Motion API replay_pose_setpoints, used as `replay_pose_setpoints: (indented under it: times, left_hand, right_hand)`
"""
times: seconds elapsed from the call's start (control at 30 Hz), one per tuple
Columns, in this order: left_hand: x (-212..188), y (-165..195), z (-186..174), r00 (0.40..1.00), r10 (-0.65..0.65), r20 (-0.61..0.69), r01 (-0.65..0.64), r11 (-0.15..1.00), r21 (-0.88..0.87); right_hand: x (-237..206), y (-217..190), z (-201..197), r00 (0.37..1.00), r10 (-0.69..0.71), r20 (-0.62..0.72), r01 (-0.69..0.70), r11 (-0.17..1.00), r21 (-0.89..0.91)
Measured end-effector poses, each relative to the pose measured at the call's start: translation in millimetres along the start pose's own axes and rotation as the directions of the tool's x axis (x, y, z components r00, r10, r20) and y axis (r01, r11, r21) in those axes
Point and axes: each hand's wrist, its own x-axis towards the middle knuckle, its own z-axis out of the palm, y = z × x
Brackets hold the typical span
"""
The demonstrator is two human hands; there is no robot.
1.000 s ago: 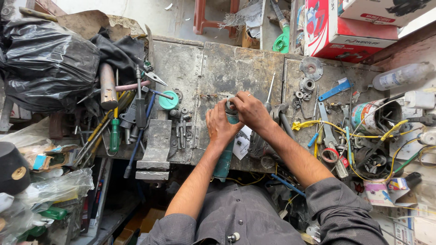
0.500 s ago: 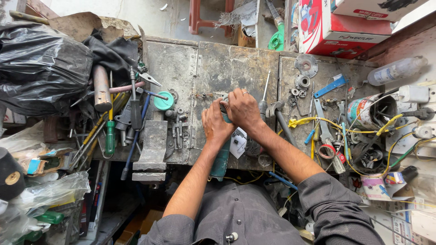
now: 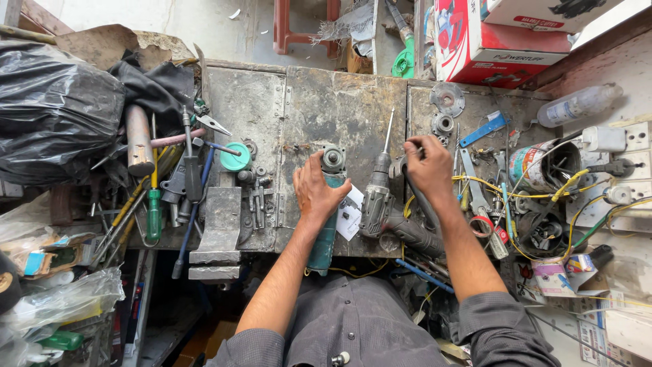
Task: The person works at a cluttered metal workbench repairing a small power tool. They handle an angle grinder, pick up and set down small metal parts and fasteners, use a screwdriver to work on a component, and manipulate a drill and other hand tools while fitting parts together on the bench.
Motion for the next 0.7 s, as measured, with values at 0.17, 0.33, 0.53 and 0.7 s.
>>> replay_pose_setpoints:
  times: [0.17, 0.33, 0.53, 0.7]
  left_hand:
    - [2, -3, 3, 0.998, -0.033, 0.050, 0.032, 0.999, 0.019]
    - [2, -5, 5, 0.996, -0.047, 0.080, 0.045, 0.998, 0.035]
    - [-1, -3, 5, 0.997, -0.056, 0.062, 0.054, 0.998, 0.022]
    - [-3, -4, 7, 1.000, 0.020, -0.008, -0.020, 1.000, 0.003]
  right_hand:
    - [2, 45, -32, 0.992, 0.099, -0.082, -0.105, 0.992, -0.070]
    - [-1, 47, -32, 0.999, 0.031, -0.011, -0.032, 0.990, -0.134]
    - [2, 37, -26, 0.992, -0.118, 0.037, 0.124, 0.927, -0.355]
    - [3, 44, -25, 0.984, -0.165, 0.070, 0.179, 0.893, -0.414]
